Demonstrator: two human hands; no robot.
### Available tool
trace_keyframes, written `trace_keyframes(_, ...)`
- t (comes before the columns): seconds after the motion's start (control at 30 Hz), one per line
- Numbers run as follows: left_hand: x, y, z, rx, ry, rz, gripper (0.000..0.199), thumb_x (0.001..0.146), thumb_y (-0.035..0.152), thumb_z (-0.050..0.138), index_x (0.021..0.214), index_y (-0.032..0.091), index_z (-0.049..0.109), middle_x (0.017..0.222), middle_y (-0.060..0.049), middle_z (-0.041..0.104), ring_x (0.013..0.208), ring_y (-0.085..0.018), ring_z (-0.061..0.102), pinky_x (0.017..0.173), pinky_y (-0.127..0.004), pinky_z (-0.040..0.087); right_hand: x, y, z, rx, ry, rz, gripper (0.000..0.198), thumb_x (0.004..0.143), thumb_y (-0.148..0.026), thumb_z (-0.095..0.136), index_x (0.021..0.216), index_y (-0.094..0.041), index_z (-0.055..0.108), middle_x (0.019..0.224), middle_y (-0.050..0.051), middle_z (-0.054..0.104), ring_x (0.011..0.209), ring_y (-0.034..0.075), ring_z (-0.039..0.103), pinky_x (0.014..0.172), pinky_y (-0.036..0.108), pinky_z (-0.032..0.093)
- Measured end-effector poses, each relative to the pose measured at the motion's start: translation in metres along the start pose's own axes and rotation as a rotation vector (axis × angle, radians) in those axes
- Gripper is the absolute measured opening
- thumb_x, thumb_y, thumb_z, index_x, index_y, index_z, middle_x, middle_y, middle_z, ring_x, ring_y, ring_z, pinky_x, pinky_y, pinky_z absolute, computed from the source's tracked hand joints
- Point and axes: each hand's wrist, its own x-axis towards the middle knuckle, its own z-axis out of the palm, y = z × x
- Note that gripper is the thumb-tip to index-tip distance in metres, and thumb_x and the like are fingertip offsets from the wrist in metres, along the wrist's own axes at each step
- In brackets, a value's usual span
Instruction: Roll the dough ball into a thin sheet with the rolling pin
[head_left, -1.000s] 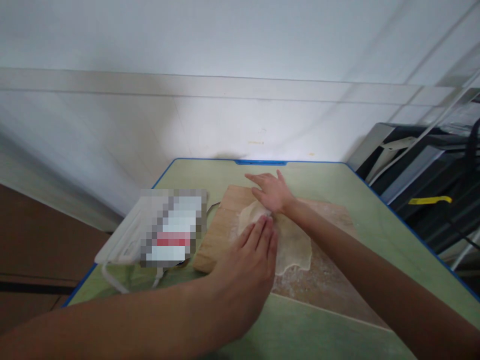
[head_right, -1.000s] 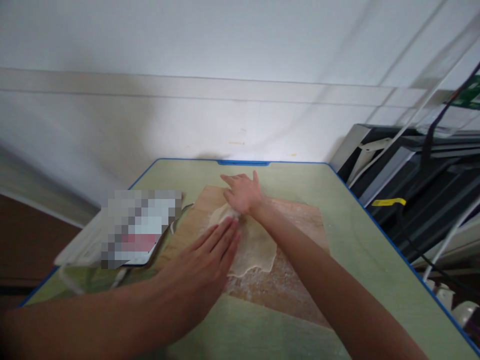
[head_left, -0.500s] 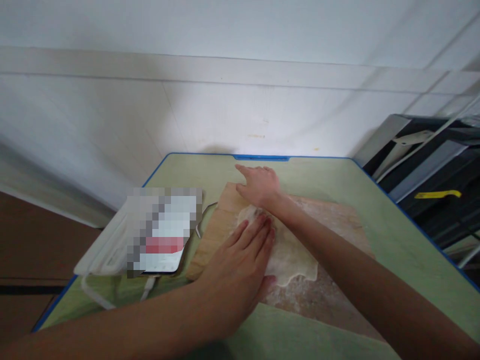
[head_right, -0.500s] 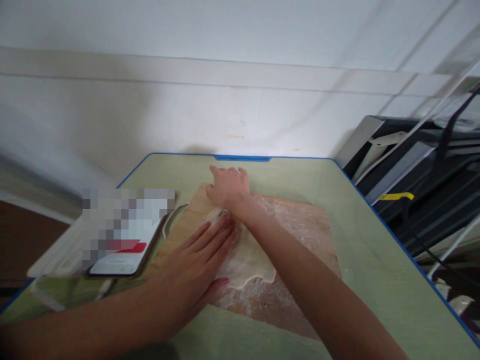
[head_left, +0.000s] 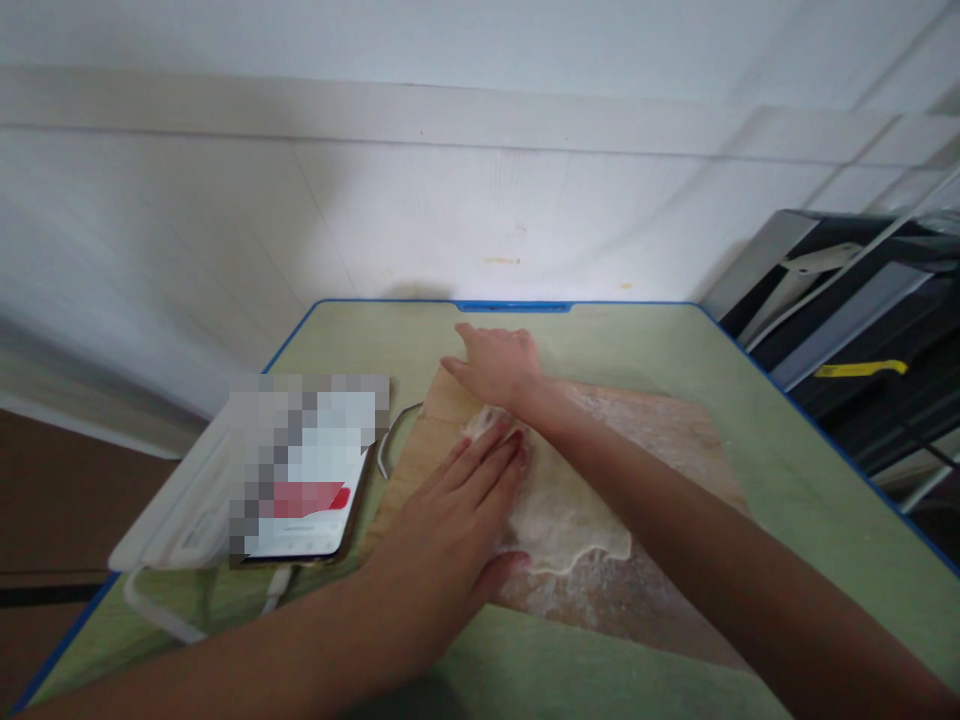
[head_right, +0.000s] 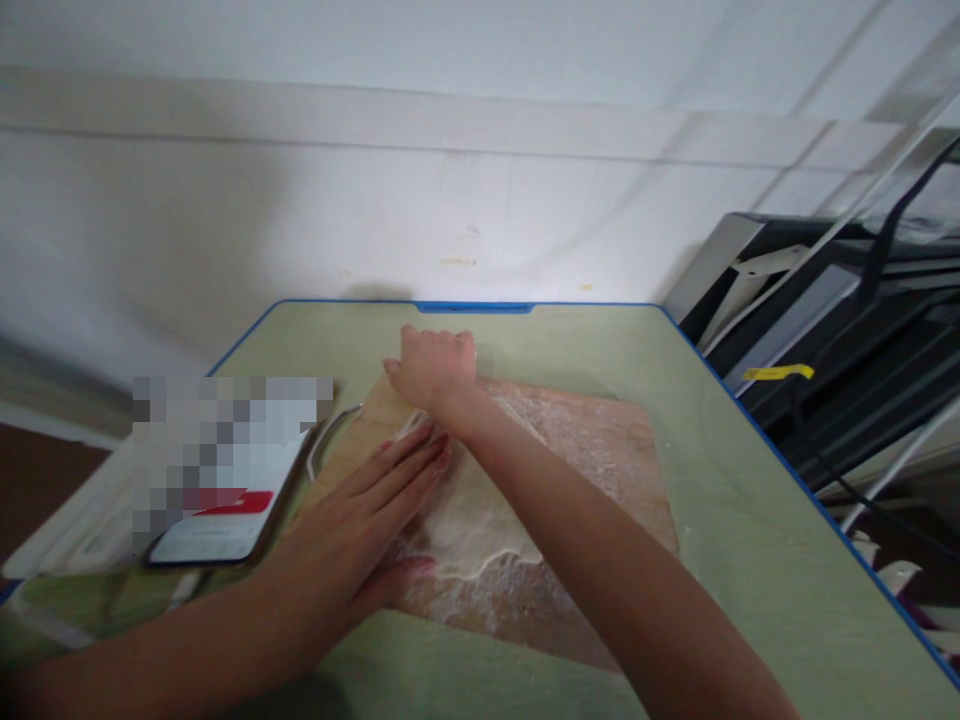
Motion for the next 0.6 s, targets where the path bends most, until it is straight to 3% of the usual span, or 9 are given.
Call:
trace_keyframes(0.23, -0.0032, -0.0045, 0.0025, -0.036, 0.060, -0.015, 0.074, 0.083, 0.028, 0.056, 0.144, 0.010, 0.018, 0.151, -0.016, 0.021, 0.140, -0.022, 0.006, 0.112, -0.045, 0.023, 0.0023, -0.0024, 0.0008, 0.009, 0.000, 0.001, 0.039, 0.087, -0.046, 0.042, 0.106, -0.017, 0.058, 0.106, 0.013, 0.068, 0.093, 0.026, 0.063, 0.080, 0.040, 0.044)
trace_keyframes(0.6, -0.0097, -0.0064, -0.0009, -0.135, 0.072, -0.092, 0.081, 0.084, 0.022, 0.053, 0.146, 0.019, 0.001, 0.153, -0.011, 0.013, 0.141, -0.021, 0.009, 0.111, -0.046, 0.022, 0.0075, -0.0075, 0.0042, 0.039, 0.005, -0.013, 0.040, 0.087, -0.046, 0.045, 0.108, -0.015, 0.057, 0.112, 0.016, 0.063, 0.100, 0.026, 0.060, 0.085, 0.042, 0.043)
